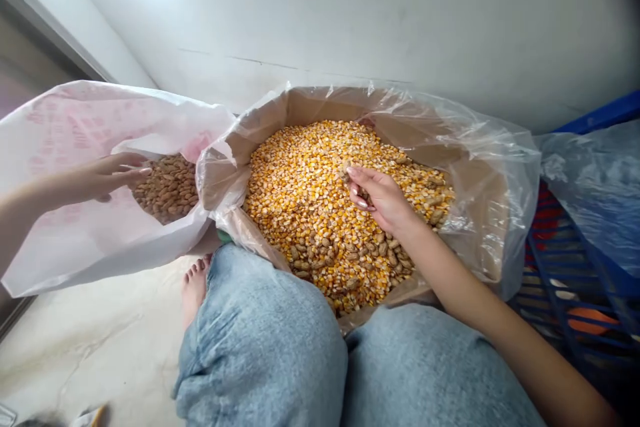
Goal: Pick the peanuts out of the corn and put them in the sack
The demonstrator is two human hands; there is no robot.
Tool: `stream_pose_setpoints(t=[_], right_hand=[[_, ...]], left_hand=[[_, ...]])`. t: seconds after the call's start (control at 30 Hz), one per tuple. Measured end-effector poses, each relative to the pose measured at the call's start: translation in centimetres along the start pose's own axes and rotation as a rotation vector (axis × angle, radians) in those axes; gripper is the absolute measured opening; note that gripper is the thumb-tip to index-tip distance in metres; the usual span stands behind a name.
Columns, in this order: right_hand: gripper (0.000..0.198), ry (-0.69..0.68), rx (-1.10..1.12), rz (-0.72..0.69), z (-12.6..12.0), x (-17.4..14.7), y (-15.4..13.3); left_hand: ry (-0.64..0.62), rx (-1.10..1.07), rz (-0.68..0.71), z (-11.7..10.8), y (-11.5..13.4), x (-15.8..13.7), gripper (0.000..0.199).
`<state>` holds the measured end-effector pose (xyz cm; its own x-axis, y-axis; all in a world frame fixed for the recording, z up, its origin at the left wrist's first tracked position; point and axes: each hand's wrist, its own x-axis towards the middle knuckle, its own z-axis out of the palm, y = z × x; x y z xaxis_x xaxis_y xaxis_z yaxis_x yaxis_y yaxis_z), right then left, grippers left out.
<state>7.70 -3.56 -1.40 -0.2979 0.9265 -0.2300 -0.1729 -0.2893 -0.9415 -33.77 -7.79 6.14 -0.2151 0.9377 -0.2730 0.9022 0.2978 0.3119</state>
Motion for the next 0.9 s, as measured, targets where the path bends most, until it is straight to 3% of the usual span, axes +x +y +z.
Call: stream_pose_setpoints(t=[0.03,0.13,0.2,0.27,0.37,0.47,0.53,0.6,0.7,0.8,0.9], right_hand=[[0.027,0.009,-0.015,0.007,-0.1,0.0,0.0],[0.025,0.0,-0.095,-0.001,0.4,0.1,-1.1],[0.024,-0.065,-0.191,-0.034,2.2,0.5,-3.1],[0.021,-0.19,-0.3,-0.091,5.5,1.2,-5.5],[0.017,-0.431,-0.428,-0.166,13.0,3.3,-8.1],[0.024,-0.577,-0.543,-0.133,19.8,5.6,-8.2],[0.026,-0.566,-0.501,-0.091,22.2,6.7,-7.3],[0.025,-0.495,-0.368,-0.013,22.4,7.3,-6.0],[0.028,-0.414,-0.137,0.07,20.6,8.3,-4.6],[0.04,-0.337,0.009,0.051,20.2,9.2,-4.0],[0.059,-0.228,0.024,-0.046,22.6,9.5,-3.7]], left_hand=[[0.01,0.002,-0.021,0.2,-0.9,0.0,0.055],[0.219,-0.112,0.013,0.9,-2.0,-0.9,0.051],[0.343,-0.251,0.048,1.1,-2.0,-1.8,0.044],[0.483,-0.399,0.083,1.1,-1.8,-2.6,0.037],[0.643,-0.629,0.154,1.0,-1.6,-3.5,0.028],[0.57,-0.774,0.189,0.8,-1.2,-4.6,0.023],[0.468,-0.774,0.18,0.7,-1.0,-5.4,0.023],[0.398,-0.746,0.18,0.6,-0.9,-6.2,0.023],[0.376,-0.792,0.185,0.8,-0.9,-7.0,0.022],[0.398,-0.883,0.177,1.5,-0.4,-6.9,0.019],[0.392,-0.95,0.199,2.3,0.9,-6.4,0.014]])
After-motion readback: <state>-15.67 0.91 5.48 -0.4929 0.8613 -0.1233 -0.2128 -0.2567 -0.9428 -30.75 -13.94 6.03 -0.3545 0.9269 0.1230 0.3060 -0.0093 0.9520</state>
